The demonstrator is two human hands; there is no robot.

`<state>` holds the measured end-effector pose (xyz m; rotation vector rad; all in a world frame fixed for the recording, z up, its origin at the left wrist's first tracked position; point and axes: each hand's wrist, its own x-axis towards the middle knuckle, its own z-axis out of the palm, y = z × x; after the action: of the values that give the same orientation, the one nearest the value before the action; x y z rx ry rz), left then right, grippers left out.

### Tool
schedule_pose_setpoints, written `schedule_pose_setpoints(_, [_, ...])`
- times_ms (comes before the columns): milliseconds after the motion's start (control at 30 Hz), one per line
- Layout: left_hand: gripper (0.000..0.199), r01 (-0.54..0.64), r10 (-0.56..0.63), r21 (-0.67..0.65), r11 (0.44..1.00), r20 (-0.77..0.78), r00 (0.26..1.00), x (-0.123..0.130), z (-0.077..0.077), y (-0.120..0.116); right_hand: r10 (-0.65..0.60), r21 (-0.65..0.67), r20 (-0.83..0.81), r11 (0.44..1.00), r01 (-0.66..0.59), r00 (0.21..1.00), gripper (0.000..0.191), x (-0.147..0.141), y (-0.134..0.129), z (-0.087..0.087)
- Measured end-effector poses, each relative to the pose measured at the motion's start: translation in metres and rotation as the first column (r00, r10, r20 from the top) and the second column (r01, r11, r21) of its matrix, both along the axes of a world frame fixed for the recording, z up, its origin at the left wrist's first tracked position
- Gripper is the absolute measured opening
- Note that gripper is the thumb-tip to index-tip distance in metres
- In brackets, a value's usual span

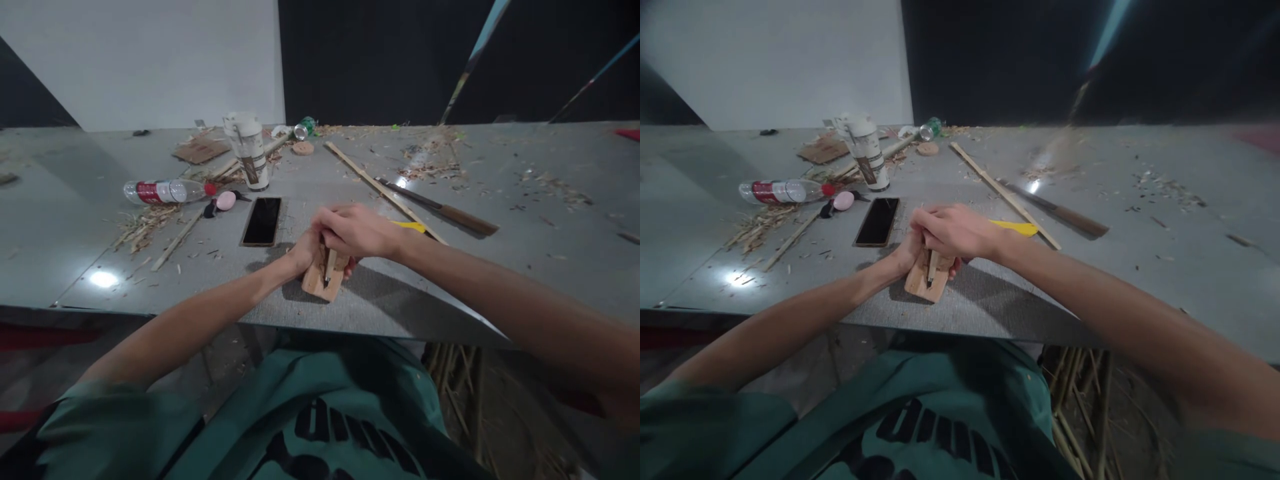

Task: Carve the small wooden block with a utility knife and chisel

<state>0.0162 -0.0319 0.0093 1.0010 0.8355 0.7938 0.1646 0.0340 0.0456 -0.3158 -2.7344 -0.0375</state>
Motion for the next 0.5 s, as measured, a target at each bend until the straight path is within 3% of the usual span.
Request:
schedule_pose_setpoints(300, [0.083, 0.003, -0.002, 0.043, 0.999, -0.031, 1.0, -0.001, -0.004, 0.004, 0.058, 0.078, -0.013, 0.995, -0.057, 0.998, 0.013, 0.003, 0.004, -0.001])
schedule_pose_setpoints(500, [0.075, -0.12, 0.13, 0.166, 0.979, -0.051, 0.99, -0.001, 0.0, 0.007, 0.016, 0.223, -0.01, 0.975, -0.014, 1.0, 0.02, 0.009, -0.005, 0.011])
